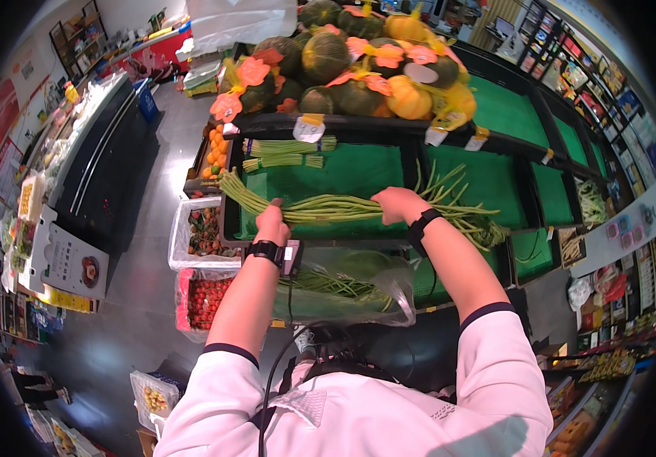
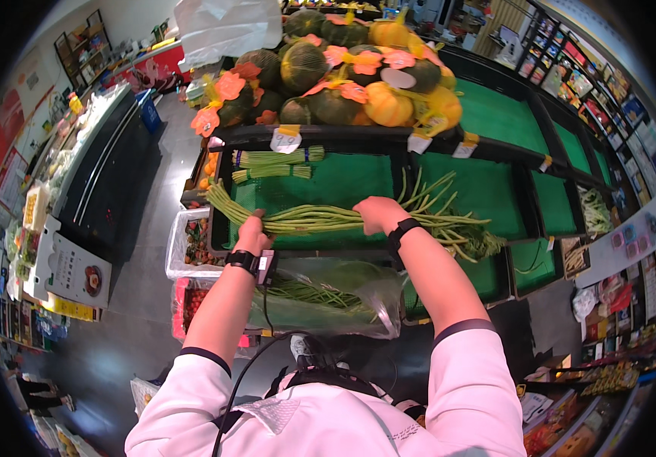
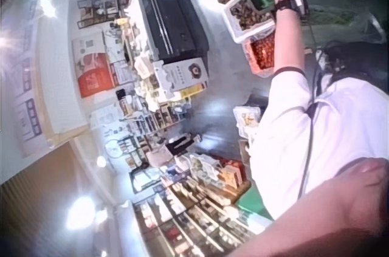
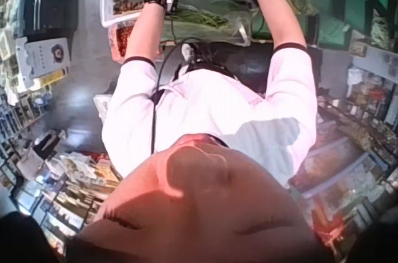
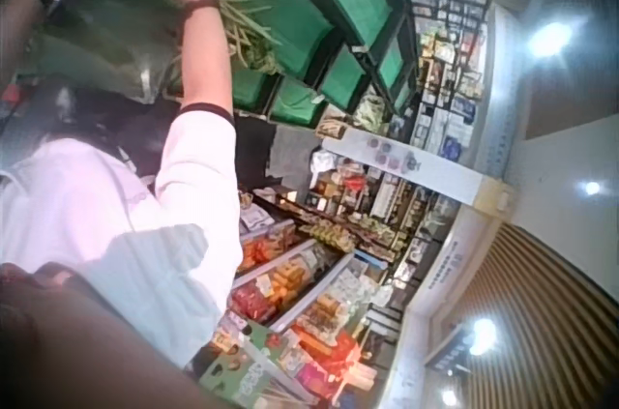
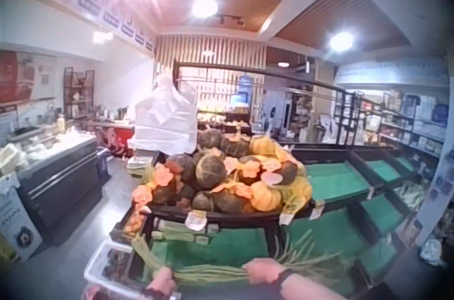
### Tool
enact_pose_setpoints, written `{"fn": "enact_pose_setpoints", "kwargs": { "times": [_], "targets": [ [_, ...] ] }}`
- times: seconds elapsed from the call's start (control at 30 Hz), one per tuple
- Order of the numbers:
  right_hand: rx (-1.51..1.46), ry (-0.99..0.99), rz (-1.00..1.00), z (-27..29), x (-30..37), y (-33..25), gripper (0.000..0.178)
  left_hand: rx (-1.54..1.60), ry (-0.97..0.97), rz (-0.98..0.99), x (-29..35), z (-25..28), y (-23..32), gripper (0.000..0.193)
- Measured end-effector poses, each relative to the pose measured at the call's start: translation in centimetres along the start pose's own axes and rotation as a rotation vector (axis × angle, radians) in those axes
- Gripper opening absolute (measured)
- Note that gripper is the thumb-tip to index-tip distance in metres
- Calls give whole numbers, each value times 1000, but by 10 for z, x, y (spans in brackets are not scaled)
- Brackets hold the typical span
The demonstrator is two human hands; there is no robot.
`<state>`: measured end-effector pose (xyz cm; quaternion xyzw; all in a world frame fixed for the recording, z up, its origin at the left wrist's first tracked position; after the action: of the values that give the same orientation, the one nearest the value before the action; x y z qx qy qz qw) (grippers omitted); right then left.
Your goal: The person organizes bunches of long beans and celery on a grocery store display shelf. They pull the vegetables out of a large plastic bag, align the stalks by hand, and stack them neatly on a green shelf surface next to other produce.
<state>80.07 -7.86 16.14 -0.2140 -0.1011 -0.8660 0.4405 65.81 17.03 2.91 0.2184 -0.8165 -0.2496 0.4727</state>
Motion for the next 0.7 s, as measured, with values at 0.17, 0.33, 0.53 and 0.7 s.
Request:
{"fn": "enact_pose_setpoints", "kwargs": {
  "times": [0.17, 0.33, 0.53, 0.7],
  "targets": [
    [38, -203, -118, -14, -44, 3, 62, -179, 119, 185, -32, 5, -19, 57],
    [120, -390, -122, -31, -75, 6, 56, -303, 56, 108, -50, 2, -25, 55],
    [268, -382, 9, -35, -106, -14, 36, -433, 258, -57, -70, 29, -26, 84],
    [392, -412, 3, -45, -118, -24, 30, -472, 281, -97, -68, 34, -9, 83]
  ]
}}
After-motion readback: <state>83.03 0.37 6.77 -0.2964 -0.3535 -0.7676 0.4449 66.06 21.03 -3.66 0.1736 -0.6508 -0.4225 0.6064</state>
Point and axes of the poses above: each hand's wrist, its own x-axis away from the middle knuckle, its own z-axis out of the back of the hand, y = z × x, the point moved 4 cm from there along -x, towards the middle knuckle, and after that the axes turned 3 degrees about -y, right-handed, at the moved point
